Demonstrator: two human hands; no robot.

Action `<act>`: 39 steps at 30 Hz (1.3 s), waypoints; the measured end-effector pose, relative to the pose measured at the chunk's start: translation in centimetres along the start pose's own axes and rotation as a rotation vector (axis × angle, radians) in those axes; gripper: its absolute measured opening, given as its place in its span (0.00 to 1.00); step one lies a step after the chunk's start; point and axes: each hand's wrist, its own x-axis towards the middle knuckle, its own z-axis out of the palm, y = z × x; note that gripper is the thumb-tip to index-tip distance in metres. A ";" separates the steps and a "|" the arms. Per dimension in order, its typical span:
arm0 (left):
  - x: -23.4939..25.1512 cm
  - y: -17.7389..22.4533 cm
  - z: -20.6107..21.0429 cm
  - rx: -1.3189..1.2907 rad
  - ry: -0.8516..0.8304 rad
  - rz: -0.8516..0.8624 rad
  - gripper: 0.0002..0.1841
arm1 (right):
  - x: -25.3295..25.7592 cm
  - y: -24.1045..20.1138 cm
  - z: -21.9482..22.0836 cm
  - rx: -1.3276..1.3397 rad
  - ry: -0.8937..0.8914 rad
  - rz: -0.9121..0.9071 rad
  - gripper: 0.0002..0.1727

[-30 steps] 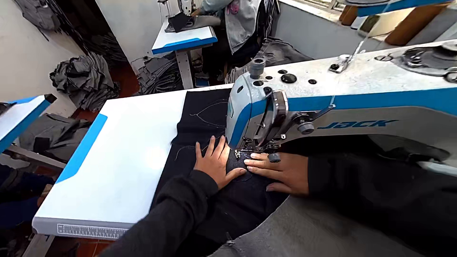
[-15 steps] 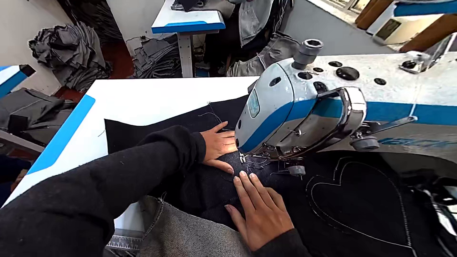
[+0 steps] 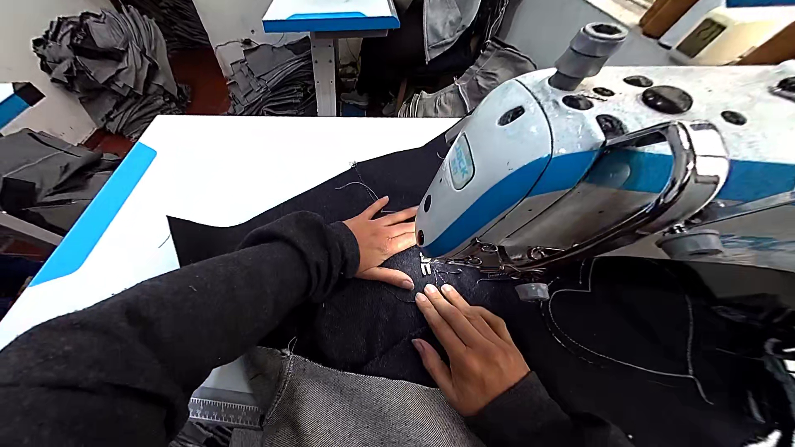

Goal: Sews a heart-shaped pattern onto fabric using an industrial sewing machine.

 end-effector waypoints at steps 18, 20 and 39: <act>-1.4 6.7 0.4 -0.001 0.020 -0.774 0.54 | 5.5 13.8 1.6 0.429 -0.194 -0.506 0.25; -1.3 7.9 0.3 -0.018 0.001 -0.872 0.55 | 6.4 15.1 1.0 0.415 -0.334 -0.533 0.25; -2.9 -1.1 0.2 0.040 0.052 0.202 0.38 | 0.6 -2.8 0.6 0.139 -0.043 0.029 0.38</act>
